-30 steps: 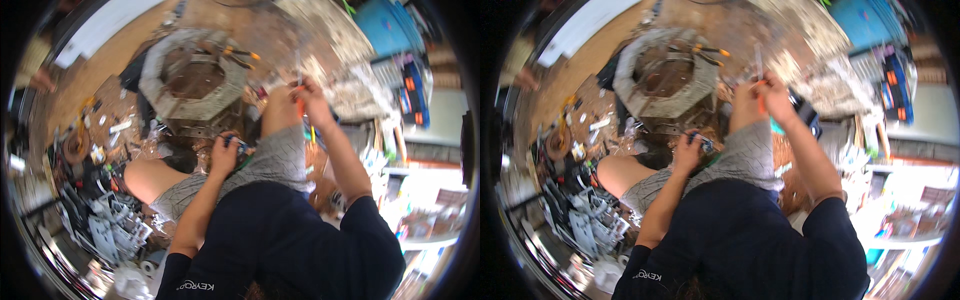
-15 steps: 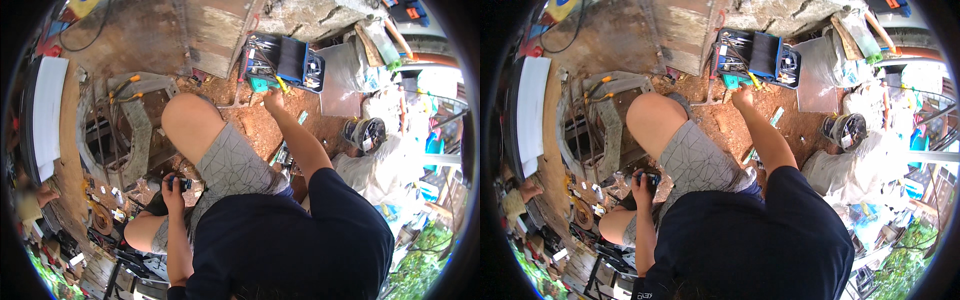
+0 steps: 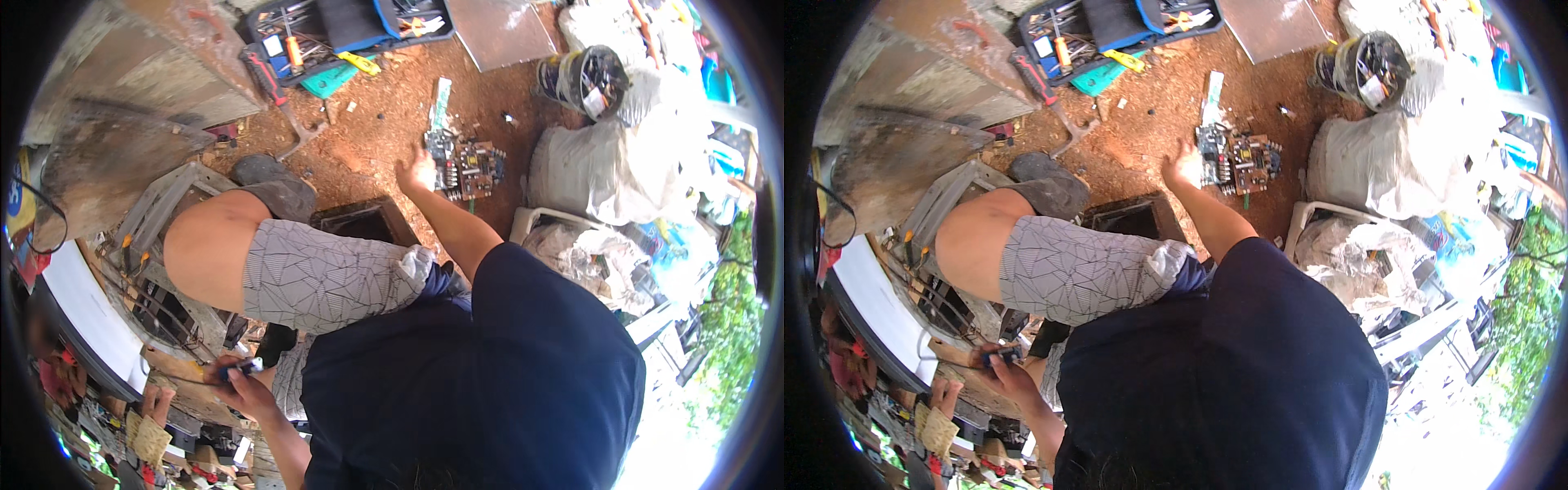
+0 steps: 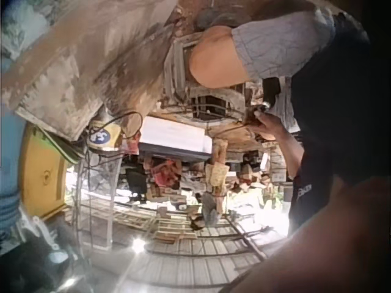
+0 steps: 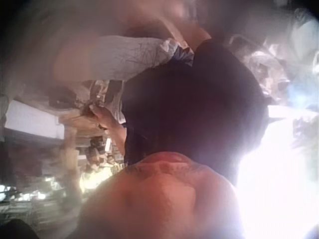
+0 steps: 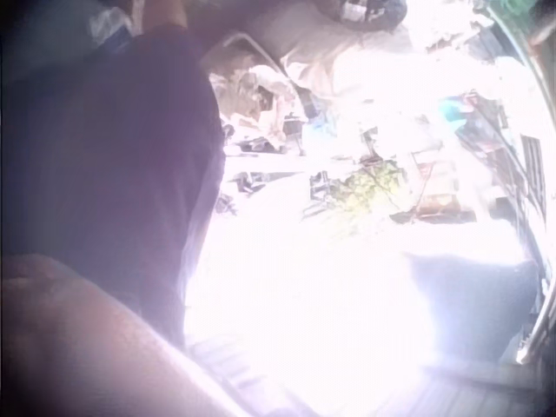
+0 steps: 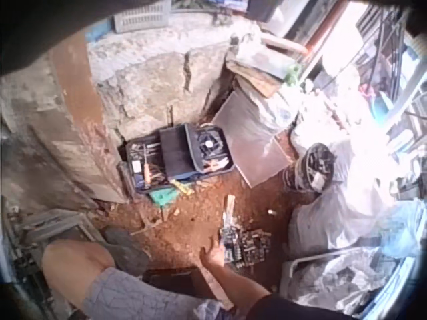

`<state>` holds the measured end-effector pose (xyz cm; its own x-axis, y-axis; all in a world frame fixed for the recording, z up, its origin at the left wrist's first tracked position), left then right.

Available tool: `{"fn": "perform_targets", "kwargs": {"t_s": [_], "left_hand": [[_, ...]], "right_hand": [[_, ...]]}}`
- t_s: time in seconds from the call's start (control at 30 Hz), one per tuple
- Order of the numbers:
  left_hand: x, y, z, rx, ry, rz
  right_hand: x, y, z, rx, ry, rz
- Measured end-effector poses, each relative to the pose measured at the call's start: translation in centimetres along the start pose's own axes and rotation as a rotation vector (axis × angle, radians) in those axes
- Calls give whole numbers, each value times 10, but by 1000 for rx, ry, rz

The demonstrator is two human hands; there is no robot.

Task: The person disassembles an electronic device using a screwdriver to remove screws and extract internal circuit boards and components from the metal housing.

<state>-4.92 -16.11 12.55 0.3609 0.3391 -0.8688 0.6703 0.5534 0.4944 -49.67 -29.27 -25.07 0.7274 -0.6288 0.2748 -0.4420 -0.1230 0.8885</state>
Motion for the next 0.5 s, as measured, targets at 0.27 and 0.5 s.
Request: {"fn": "perform_targets", "kwargs": {"t_s": [0.27,0.5], "left_hand": [[-6,-2,8,-93,167,-108],[-18,26,-11,-209,441,-371]], "right_hand": [[-106,25,15,230,-221,-216],[-143,-19,46,272,-163,-350]]}}
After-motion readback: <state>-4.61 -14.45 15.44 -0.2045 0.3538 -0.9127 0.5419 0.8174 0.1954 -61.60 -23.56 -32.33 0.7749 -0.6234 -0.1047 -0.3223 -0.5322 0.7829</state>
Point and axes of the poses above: each hand's wrist, its own z-axis towards the middle knuckle, its own y-axis out of the back of the hand, x = y × z, the point moved 7 cm from there along z, towards the middle knuckle, and after that the axes turned 7 degrees about -x, right-handed, at the moved point
